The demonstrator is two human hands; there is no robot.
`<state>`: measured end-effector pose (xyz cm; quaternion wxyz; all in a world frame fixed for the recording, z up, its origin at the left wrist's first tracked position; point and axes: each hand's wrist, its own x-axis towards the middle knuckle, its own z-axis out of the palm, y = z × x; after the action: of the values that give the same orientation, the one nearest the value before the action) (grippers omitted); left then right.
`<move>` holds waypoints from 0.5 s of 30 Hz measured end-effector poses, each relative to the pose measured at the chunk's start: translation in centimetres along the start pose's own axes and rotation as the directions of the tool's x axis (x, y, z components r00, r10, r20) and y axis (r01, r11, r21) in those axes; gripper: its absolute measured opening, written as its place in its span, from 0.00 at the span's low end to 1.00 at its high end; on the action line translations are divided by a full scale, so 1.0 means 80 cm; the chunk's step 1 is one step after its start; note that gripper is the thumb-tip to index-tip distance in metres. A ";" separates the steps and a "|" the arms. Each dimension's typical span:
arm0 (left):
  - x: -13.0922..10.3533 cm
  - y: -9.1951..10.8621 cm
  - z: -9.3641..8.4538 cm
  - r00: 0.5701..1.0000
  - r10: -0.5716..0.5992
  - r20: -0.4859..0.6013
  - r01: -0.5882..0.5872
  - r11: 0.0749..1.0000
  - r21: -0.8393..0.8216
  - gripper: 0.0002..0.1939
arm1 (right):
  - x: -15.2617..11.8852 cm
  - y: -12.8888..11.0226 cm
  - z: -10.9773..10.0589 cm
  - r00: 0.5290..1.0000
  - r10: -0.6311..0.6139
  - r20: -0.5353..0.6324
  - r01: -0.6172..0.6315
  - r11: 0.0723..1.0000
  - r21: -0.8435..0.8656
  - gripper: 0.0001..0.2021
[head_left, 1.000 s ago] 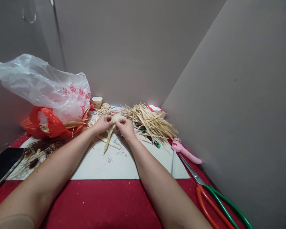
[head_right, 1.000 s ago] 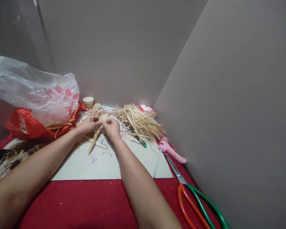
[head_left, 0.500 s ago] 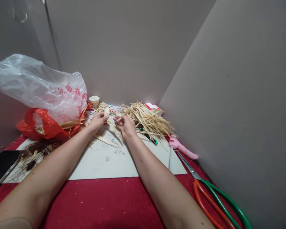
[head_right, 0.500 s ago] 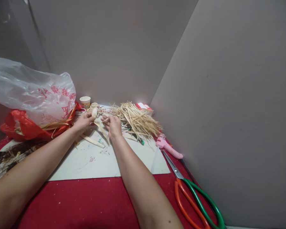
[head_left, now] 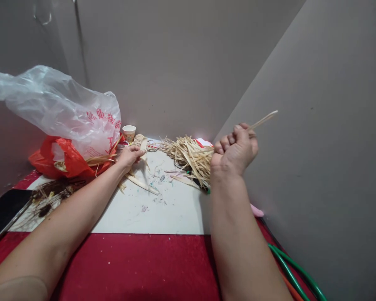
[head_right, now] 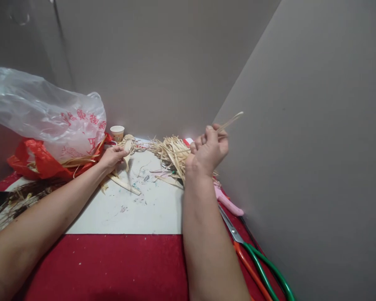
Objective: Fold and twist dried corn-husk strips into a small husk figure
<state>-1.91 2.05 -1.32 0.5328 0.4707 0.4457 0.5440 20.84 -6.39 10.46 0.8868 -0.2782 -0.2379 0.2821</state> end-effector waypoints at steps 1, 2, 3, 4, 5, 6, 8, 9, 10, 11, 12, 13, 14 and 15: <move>-0.001 0.001 0.001 1.000 -0.010 0.024 0.010 1.000 -0.009 0.17 | -0.001 0.005 -0.001 1.000 -0.019 0.001 0.019 0.999 -0.050 0.06; -0.002 0.002 0.002 0.998 -0.024 0.052 0.025 0.999 -0.022 0.17 | -0.004 0.013 -0.002 1.000 0.001 0.027 0.002 0.992 -0.123 0.04; -0.002 0.003 0.003 0.996 -0.043 0.084 0.046 0.998 -0.035 0.18 | -0.009 0.025 -0.003 0.996 0.060 0.069 -0.045 0.977 -0.209 0.03; -0.003 0.005 0.004 0.991 -0.064 0.114 0.070 0.996 -0.049 0.18 | -0.015 0.039 -0.004 0.983 0.146 0.112 -0.107 0.949 -0.298 0.02; -0.004 0.006 0.005 0.986 -0.087 0.145 0.096 0.994 -0.058 0.19 | -0.022 0.056 -0.007 0.953 0.259 0.157 -0.177 0.897 -0.404 0.01; -0.004 0.006 0.005 0.979 -0.108 0.172 0.120 0.991 -0.061 0.19 | -0.030 0.074 -0.010 0.918 0.350 0.188 -0.227 0.850 -0.476 0.02; -0.005 0.007 0.005 0.968 -0.134 0.214 0.149 0.987 -0.054 0.19 | -0.046 0.107 -0.017 0.836 0.485 0.255 -0.262 0.763 -0.591 0.04; -0.005 0.006 0.005 0.965 -0.135 0.227 0.149 0.988 -0.048 0.19 | -0.052 0.121 -0.022 0.799 0.527 0.290 -0.258 0.736 -0.626 0.06; -0.005 0.006 0.005 0.963 -0.128 0.237 0.142 0.989 -0.042 0.18 | -0.057 0.132 -0.026 0.763 0.560 0.322 -0.247 0.713 -0.656 0.07; -0.005 0.005 0.006 0.962 -0.117 0.247 0.129 0.991 -0.033 0.18 | -0.061 0.140 -0.030 0.735 0.582 0.349 -0.232 0.699 -0.676 0.09; -0.006 0.005 0.006 0.961 -0.105 0.255 0.114 0.993 -0.020 0.17 | -0.063 0.146 -0.033 0.717 0.593 0.366 -0.222 0.692 -0.687 0.10; -0.007 0.004 0.007 0.960 -0.095 0.264 0.099 0.995 -0.001 0.17 | -0.064 0.148 -0.036 0.705 0.600 0.377 -0.212 0.686 -0.696 0.10; -0.008 0.005 0.008 0.958 -0.089 0.273 0.086 0.996 0.021 0.16 | -0.063 0.150 -0.038 0.698 0.605 0.383 -0.203 0.680 -0.705 0.11; -0.009 0.005 0.009 0.956 -0.085 0.282 0.075 0.996 0.045 0.15 | -0.062 0.150 -0.040 0.694 0.608 0.386 -0.193 0.674 -0.713 0.11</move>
<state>-1.24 1.28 -0.84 0.6047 0.5342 0.3927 0.4413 14.63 -2.47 -0.72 0.5296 -0.4982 -0.5114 0.4581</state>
